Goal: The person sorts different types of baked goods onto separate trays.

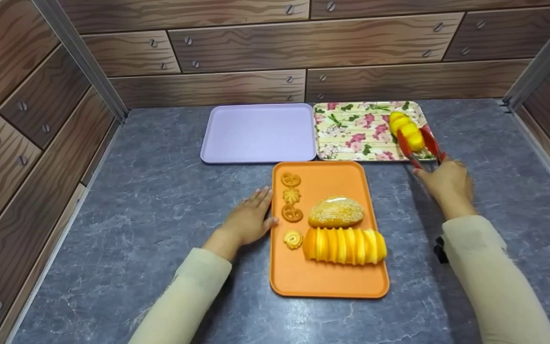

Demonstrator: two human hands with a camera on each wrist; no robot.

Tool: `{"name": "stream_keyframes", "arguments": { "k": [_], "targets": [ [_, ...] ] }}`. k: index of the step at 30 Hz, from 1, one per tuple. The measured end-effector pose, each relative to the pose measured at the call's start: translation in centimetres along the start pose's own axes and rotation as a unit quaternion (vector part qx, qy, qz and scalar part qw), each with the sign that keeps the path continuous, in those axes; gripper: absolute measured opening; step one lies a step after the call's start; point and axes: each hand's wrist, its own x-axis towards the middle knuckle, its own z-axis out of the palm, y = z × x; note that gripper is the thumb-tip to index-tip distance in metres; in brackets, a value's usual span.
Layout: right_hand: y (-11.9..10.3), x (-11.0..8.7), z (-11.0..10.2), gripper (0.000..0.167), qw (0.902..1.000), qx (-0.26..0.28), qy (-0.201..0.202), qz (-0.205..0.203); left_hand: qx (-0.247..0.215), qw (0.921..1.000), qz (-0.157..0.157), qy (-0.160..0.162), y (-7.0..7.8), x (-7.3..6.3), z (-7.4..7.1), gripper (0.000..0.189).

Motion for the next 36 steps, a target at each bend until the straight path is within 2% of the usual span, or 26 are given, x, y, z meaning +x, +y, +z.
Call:
{"name": "stream_keyframes", "arguments": {
  "k": [7,22,30,36],
  "targets": [
    [0.1,0.1,0.1,0.101,0.9999,0.006,-0.010,0.012,0.002,1.0000,0.001,0.004,0.0,0.0,0.0,0.069],
    [0.7,-0.1,-0.4,0.129,0.9999,0.010,0.004,0.002,-0.011,0.9999,-0.002,-0.001,0.1,0.0,-0.1,0.070],
    [1.0,0.0,-0.4,0.132,0.9994,0.027,0.016,0.014,-0.012,0.9999,0.000,0.002,0.1,-0.1,-0.1,0.071],
    [1.4,0.2,-0.5,0.131,0.9987,0.034,0.038,-0.005,-0.010,0.9999,0.001,0.003,0.1,0.0,0.0,0.071]
  ]
}}
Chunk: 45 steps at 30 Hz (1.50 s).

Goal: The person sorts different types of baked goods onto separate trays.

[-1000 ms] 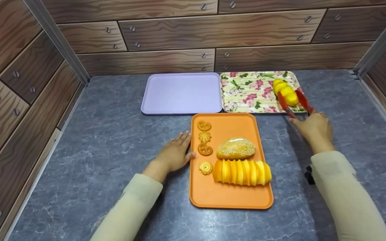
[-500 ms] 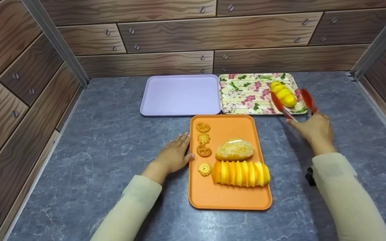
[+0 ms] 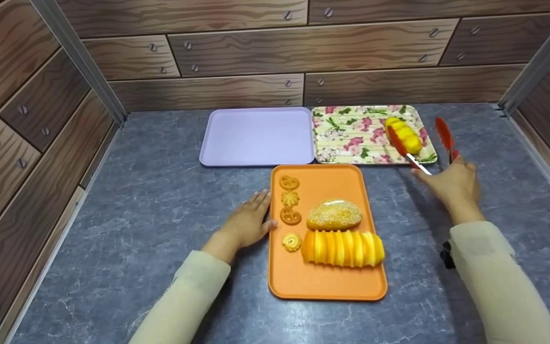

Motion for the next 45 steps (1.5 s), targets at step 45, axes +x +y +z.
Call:
{"name": "stream_keyframes", "arguments": {
  "k": [45],
  "targets": [
    [2.1,-1.2,-0.1,0.109,0.9586,0.038,-0.077,-0.271,0.002,1.0000,-0.008,-0.001,0.1,0.1,0.1,0.071]
  ]
}}
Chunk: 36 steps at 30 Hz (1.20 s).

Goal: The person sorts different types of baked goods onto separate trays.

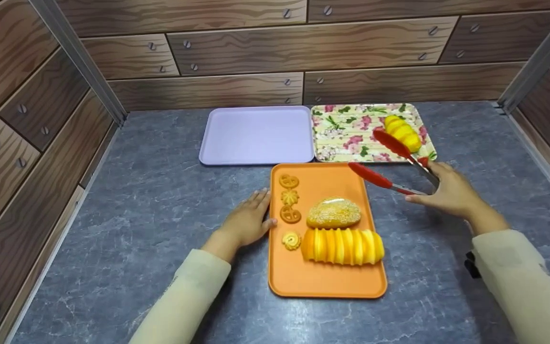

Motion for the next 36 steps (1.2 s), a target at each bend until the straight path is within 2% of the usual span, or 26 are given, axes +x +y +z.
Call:
{"name": "stream_keyframes", "arguments": {
  "k": [10,19,28,36],
  "targets": [
    [-0.5,-0.5,-0.1,0.107,0.9976,0.014,-0.050,-0.046,-0.002,1.0000,0.002,0.008,-0.1,0.0,0.1,0.071],
    [-0.9,-1.0,0.2,0.102,0.9943,0.013,-0.066,-0.084,-0.006,0.9999,0.006,0.009,-0.1,-0.1,0.0,0.070],
    [-1.4,-1.2,0.7,0.100,0.9886,0.037,-0.109,-0.097,-0.009,0.9999,0.009,0.009,-0.1,-0.1,0.0,0.070],
    [-1.6,-1.1,1.0,0.099,0.9831,0.048,-0.129,-0.120,-0.011,0.9999,0.010,0.005,0.1,-0.2,-0.2,0.070]
  ]
}}
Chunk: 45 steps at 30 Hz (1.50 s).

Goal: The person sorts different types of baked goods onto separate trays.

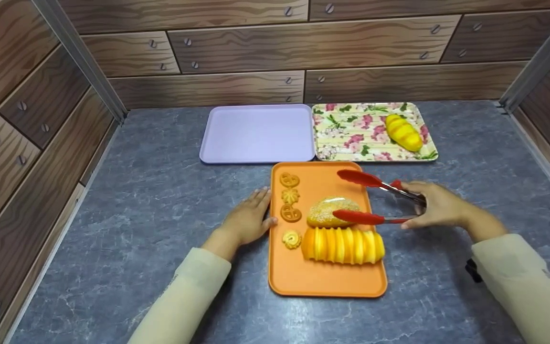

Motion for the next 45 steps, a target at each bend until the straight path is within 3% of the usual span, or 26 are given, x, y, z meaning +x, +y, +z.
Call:
{"name": "stream_keyframes", "arguments": {
  "k": [17,24,29,37,45],
  "targets": [
    [-0.29,0.12,0.25,0.089,0.9987,0.028,-0.034,0.027,0.001,1.0000,-0.001,0.001,-0.08,0.04,0.04,0.070],
    [-0.39,0.17,0.09,0.083,0.9982,0.017,-0.055,0.021,0.006,1.0000,-0.004,-0.005,0.03,0.00,0.05,0.070],
    [-0.32,0.18,0.21,0.082,0.9984,0.008,-0.054,0.016,0.004,1.0000,-0.004,-0.001,0.03,-0.01,0.09,0.070],
    [-0.32,0.11,0.25,0.081,0.9972,0.045,-0.054,0.026,0.000,1.0000,-0.006,-0.002,0.03,-0.02,-0.03,0.070],
    [-0.10,0.07,0.33,0.079,0.9972,0.047,-0.051,0.025,0.002,1.0000,-0.003,0.002,-0.09,0.06,0.15,0.069]
  ]
}}
